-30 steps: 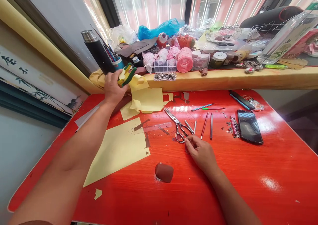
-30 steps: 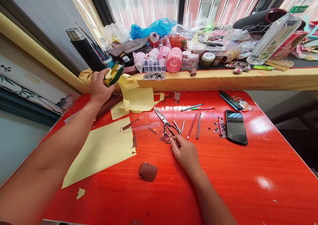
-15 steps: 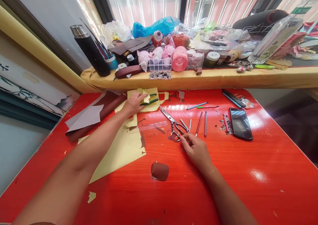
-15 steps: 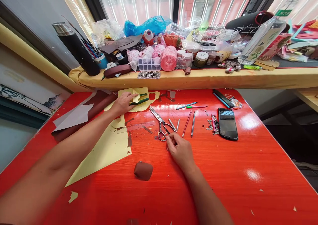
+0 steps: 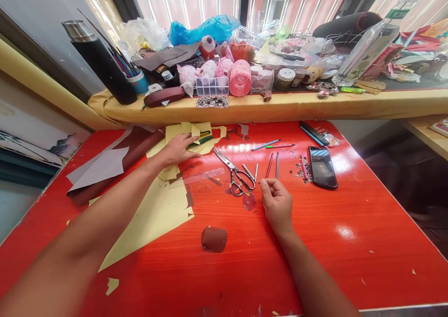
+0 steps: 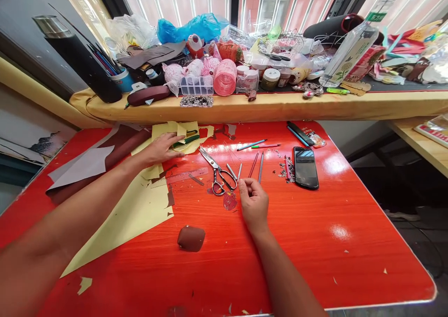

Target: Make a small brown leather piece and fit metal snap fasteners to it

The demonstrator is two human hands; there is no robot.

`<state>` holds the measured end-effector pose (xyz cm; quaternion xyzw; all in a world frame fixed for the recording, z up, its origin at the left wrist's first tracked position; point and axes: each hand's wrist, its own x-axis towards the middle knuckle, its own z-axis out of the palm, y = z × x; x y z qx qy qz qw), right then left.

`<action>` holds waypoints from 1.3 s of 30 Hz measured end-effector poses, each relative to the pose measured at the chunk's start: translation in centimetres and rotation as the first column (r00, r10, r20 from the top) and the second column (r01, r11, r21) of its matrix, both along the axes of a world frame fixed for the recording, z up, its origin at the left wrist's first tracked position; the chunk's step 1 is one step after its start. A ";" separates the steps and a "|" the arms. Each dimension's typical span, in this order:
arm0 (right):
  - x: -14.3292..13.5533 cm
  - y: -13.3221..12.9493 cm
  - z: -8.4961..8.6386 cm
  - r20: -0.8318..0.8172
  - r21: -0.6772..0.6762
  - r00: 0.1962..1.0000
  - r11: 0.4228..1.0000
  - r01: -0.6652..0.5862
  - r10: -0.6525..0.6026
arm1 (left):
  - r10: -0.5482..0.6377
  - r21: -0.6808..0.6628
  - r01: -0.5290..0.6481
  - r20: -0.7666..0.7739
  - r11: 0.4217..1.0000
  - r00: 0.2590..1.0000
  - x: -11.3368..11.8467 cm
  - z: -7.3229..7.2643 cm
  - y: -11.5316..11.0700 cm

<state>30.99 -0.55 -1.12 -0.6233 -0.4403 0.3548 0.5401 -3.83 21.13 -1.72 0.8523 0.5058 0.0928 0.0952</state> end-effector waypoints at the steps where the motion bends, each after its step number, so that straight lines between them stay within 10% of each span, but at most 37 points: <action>1: 0.0 0.0 0.0 -0.028 -0.003 1.000 1.000 0.007 -0.007 | 0.003 0.000 -0.003 -0.007 1.000 1.000 -0.1 -0.1 -0.3; 25: -0.5 -0.7 0.0 0.220 0.023 0.924 0.945 -0.326 0.313 | 0.122 0.053 -0.133 0.175 0.990 0.977 0.4 0.2 1.3; 39: -0.4 -0.8 0.4 0.243 0.031 0.920 0.945 -0.325 0.308 | 0.427 -0.274 -0.328 0.563 0.904 0.708 -0.7 1.2 2.2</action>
